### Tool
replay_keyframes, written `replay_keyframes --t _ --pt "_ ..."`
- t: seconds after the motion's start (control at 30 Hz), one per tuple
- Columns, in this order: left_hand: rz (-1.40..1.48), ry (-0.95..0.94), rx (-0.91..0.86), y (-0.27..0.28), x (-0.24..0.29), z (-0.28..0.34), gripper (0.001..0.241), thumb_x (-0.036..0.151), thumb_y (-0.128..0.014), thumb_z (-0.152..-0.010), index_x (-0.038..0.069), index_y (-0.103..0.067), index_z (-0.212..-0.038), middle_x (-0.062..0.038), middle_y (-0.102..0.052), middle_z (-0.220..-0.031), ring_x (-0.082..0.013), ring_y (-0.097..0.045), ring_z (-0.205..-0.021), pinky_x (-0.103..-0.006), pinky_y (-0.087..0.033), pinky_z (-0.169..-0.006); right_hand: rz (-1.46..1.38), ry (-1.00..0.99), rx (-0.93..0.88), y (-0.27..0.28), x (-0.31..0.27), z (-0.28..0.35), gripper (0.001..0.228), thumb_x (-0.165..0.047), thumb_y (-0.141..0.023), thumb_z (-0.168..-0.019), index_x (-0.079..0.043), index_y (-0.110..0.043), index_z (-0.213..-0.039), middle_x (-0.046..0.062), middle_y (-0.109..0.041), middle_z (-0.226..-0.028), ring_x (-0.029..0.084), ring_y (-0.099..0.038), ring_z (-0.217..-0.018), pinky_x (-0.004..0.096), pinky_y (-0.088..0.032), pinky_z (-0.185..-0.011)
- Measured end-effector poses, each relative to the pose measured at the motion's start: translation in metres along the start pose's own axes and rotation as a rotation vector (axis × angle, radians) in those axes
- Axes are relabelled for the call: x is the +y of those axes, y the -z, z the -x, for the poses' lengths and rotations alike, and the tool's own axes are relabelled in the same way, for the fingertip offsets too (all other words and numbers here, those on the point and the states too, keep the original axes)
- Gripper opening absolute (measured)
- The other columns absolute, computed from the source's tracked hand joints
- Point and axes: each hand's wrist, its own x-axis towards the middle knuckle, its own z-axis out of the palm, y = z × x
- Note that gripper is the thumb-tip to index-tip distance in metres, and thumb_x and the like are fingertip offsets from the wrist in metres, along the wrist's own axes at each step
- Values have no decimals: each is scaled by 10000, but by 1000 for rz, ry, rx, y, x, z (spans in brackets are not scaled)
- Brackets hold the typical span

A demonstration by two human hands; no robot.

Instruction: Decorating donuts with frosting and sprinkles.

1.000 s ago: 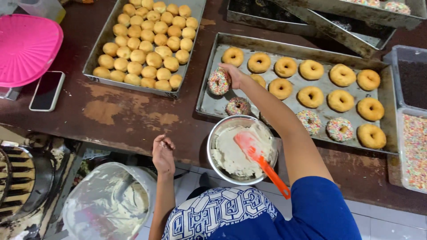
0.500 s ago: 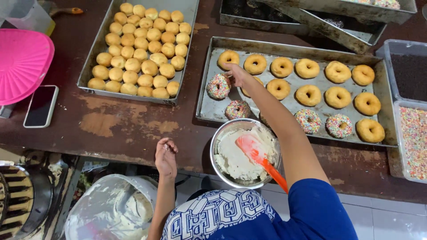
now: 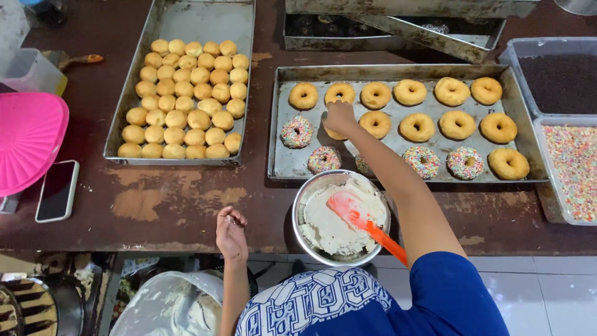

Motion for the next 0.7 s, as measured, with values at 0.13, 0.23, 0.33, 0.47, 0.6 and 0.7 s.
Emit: replay_keyframes --t 0.13,0.23,0.33,0.47,0.6,0.7 --pt "1 23 -4 -8 -3 -1 313 180 -470 -996 24 -526 -1261 -103 -535 -992 -218 -501 -899 -356 -435 -835 34 -162 12 -15 10 -5 409 -320 -727 -802 -15 -729 -1073 250 -676 -1142 443 -629 -1068 517 -520 -874" --pt "14 18 -20 -11 -3 1 325 181 -463 -987 18 -526 -1261 -103 -543 -1009 -213 -498 -898 -351 -434 -833 -109 -396 -232 -16 25 -13 413 -295 -679 -809 -54 -751 -1137 223 -675 -1275 415 -629 -1200 485 -515 -983" --pt "24 17 -21 -15 -5 2 331 178 -450 -978 21 -519 -1261 -99 -541 -1016 -212 -499 -904 -349 -436 -837 -105 -365 -399 0 31 -11 426 -250 -693 -738 -53 -798 -1100 211 -716 -1278 391 -657 -1233 454 -510 -1026" --pt "15 26 -10 -20 -11 6 343 166 -442 -965 23 -518 -1267 -103 -537 -1005 -214 -497 -905 -350 -438 -836 -117 -357 -312 28 22 15 484 -362 -810 -707 -32 -754 -1056 193 -720 -1176 380 -648 -1126 466 -506 -947" --pt "-11 -17 -23 -37 -18 9 344 149 -444 -950 28 -529 -1261 -97 -546 -1006 -200 -497 -907 -335 -438 -837 -176 -185 -93 19 36 34 466 -380 -846 -731 -27 -777 -1027 230 -752 -1084 367 -714 -1036 454 -561 -905" --pt "-78 -62 -40 -52 -27 7 255 111 -489 -1000 15 -543 -1230 -93 -543 -976 -189 -494 -881 -323 -437 -826 -219 -91 176 79 0 81 403 -232 -803 -770 -24 -703 -1101 207 -734 -1035 394 -701 -991 489 -552 -838"
